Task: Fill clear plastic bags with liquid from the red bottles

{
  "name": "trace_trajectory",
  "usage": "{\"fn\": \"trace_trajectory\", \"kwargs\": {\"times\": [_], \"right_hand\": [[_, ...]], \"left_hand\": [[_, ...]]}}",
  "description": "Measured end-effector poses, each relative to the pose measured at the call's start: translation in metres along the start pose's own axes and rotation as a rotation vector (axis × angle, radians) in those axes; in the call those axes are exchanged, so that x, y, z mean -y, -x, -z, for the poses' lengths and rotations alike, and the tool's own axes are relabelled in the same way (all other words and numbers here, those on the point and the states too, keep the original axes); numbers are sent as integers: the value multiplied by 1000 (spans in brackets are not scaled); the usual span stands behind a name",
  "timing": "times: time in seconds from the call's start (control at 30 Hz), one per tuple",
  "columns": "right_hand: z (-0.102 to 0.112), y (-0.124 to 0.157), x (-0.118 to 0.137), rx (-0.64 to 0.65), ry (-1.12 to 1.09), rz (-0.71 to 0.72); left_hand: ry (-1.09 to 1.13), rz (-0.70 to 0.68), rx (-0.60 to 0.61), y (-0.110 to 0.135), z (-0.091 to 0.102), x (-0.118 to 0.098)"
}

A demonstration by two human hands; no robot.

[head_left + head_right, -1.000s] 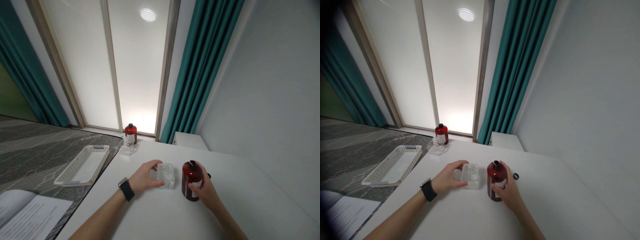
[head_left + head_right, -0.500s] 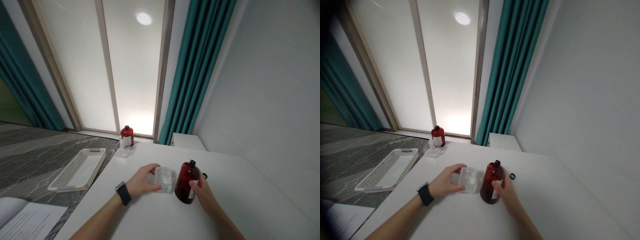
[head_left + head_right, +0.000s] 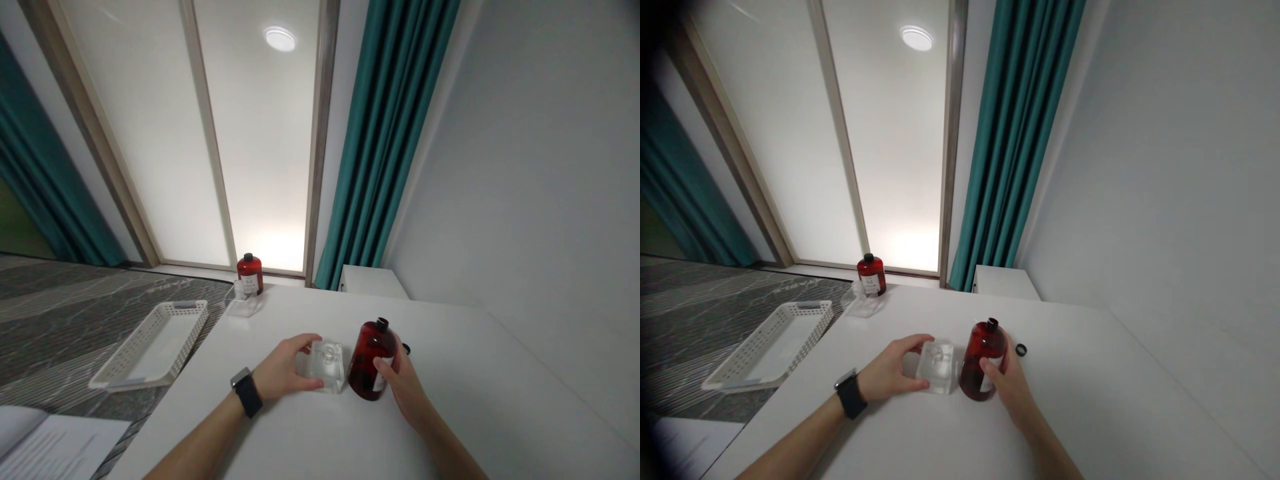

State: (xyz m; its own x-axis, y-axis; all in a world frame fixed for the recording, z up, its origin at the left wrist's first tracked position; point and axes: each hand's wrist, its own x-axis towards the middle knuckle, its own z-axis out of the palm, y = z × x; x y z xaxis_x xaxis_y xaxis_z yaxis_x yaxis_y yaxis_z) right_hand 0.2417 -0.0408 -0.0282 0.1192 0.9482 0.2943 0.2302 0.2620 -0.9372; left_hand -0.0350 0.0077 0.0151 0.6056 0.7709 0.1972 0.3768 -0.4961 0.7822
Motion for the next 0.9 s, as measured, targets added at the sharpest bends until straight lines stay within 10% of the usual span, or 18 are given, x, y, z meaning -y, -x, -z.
{"fn": "trace_trajectory", "kwargs": {"times": [0.9], "right_hand": [[-41,-50,31,60,21,47]], "left_hand": [[-137,-31,86,-1,-5,2]]}}
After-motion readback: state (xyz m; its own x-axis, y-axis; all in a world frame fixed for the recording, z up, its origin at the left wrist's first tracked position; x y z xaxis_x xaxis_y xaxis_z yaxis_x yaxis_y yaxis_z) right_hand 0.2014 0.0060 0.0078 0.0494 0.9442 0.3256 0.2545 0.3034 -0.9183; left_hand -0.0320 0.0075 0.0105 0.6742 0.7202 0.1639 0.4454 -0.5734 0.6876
